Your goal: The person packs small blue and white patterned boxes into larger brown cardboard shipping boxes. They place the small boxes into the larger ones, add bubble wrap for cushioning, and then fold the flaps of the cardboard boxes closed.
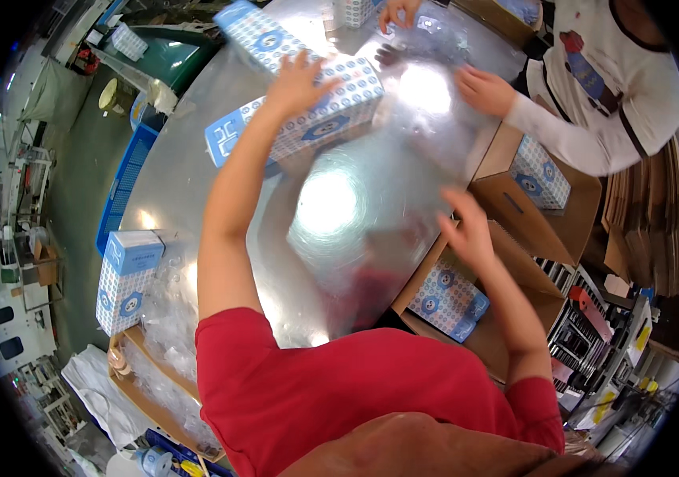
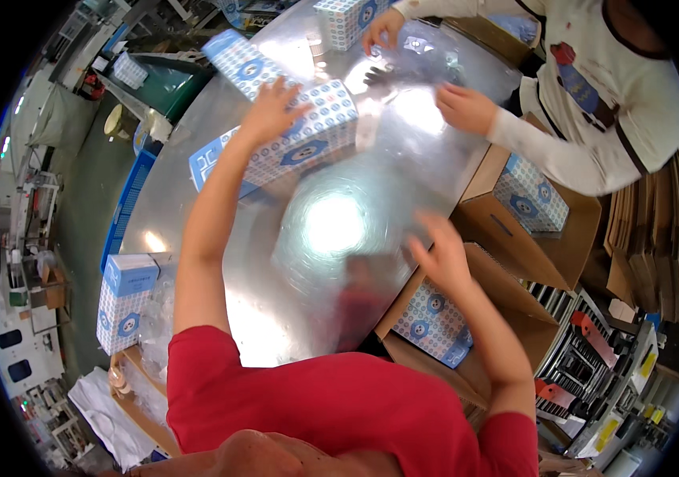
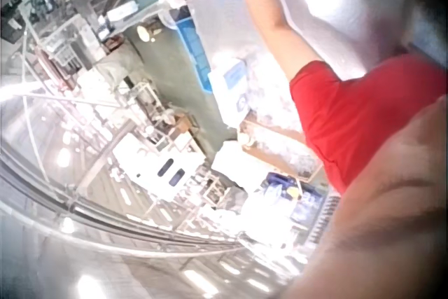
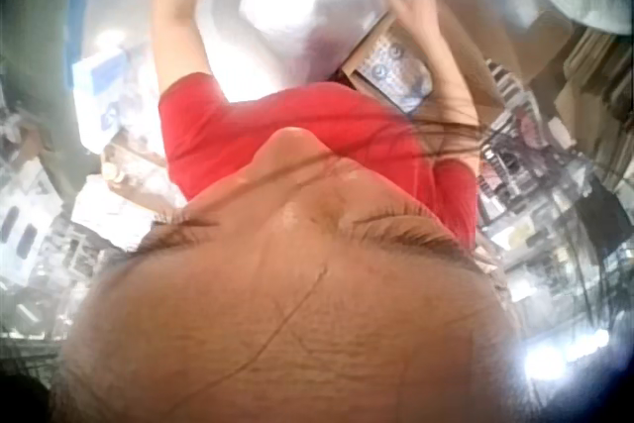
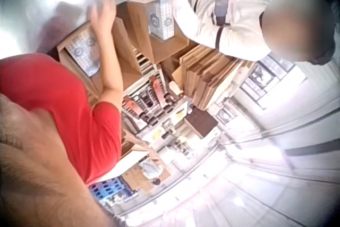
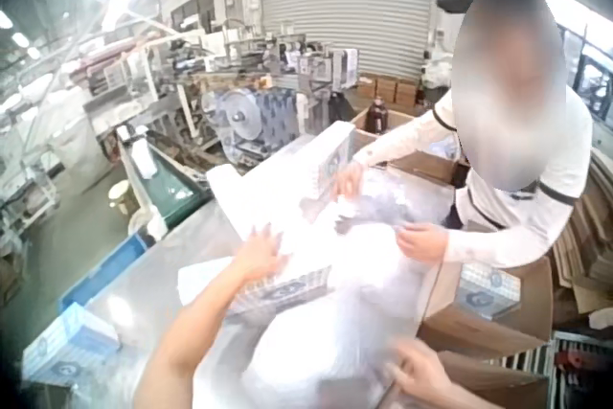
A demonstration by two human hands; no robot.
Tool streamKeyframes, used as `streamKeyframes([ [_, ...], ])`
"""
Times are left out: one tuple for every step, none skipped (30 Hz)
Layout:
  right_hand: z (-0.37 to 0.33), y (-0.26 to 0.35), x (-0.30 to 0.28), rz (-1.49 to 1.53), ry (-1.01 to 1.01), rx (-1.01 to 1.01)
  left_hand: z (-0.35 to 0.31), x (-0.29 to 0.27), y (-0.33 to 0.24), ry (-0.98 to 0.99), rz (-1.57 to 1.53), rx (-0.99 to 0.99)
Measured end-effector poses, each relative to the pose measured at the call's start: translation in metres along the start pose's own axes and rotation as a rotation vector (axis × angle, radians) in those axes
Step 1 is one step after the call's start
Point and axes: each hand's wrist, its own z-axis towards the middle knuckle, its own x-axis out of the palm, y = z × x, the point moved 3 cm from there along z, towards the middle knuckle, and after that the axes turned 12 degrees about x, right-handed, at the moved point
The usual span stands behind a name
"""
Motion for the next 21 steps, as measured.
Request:
streamKeyframes([
  [0.038, 0.014, 0.001, -0.027, -0.057, -0.073, -0.019, -0.026, -0.043, -0.021, 0.002, 0.002],
  [0.078, 0.041, 0.006, -0.029, -0.118, -0.207, -0.039, -0.043, -0.051, 0.012, 0.014, -0.016],
  [0.115, 0.056, 0.015, -0.086, -0.207, -0.287, -0.051, -0.054, -0.057, 0.045, 0.015, -0.018],
  [0.148, 0.075, 0.027, -0.128, -0.206, -0.339, -0.068, -0.059, -0.060, 0.089, 0.019, -0.032],
  [0.178, 0.090, 0.044, -0.161, -0.221, -0.354, -0.085, -0.062, -0.062, 0.113, -0.017, 0.003],
  [0.204, 0.099, 0.065, -0.245, -0.248, -0.354, -0.097, -0.064, -0.062, 0.129, -0.051, 0.043],
  [0.220, 0.112, 0.084, -0.322, -0.226, -0.328, -0.111, -0.067, -0.061, 0.146, -0.085, 0.083],
  [0.234, 0.124, 0.102, -0.430, -0.058, -0.201, -0.130, -0.071, -0.063, 0.180, -0.088, 0.158],
  [0.234, 0.147, 0.115, -0.614, 0.160, 0.004, -0.154, -0.076, -0.064, 0.220, -0.095, 0.230],
  [0.230, 0.162, 0.126, -0.636, 0.245, 0.018, -0.177, -0.084, -0.066, 0.293, -0.087, 0.274],
  [0.226, 0.170, 0.137, -0.656, 0.329, 0.035, -0.199, -0.092, -0.067, 0.367, -0.080, 0.322],
  [0.225, 0.175, 0.150, -0.673, 0.256, -0.019, -0.220, -0.099, -0.068, 0.357, -0.039, 0.299],
  [0.224, 0.174, 0.164, -0.694, 0.177, -0.067, -0.236, -0.103, -0.069, 0.343, -0.001, 0.285],
  [0.224, 0.169, 0.175, -0.713, 0.095, -0.111, -0.248, -0.107, -0.068, 0.330, 0.038, 0.274],
  [0.226, 0.161, 0.185, -0.693, 0.072, -0.148, -0.256, -0.110, -0.066, 0.278, 0.038, 0.230],
  [0.228, 0.153, 0.190, -0.674, 0.049, -0.185, -0.262, -0.110, -0.064, 0.225, 0.038, 0.186],
  [0.232, 0.143, 0.192, -0.654, 0.022, -0.219, -0.267, -0.113, -0.061, 0.172, 0.038, 0.147],
  [0.224, 0.138, 0.191, -0.667, 0.073, -0.229, -0.275, -0.112, -0.057, 0.289, 0.089, 0.048],
  [0.205, 0.137, 0.187, -0.682, 0.129, -0.245, -0.284, -0.113, -0.058, 0.168, -0.009, -0.054],
  [0.175, 0.139, 0.177, -0.655, 0.212, -0.316, -0.294, -0.112, -0.060, 0.042, -0.106, -0.157],
  [0.127, 0.139, 0.165, -0.469, 0.104, -0.503, -0.304, -0.111, -0.062, -0.083, -0.205, -0.255],
])
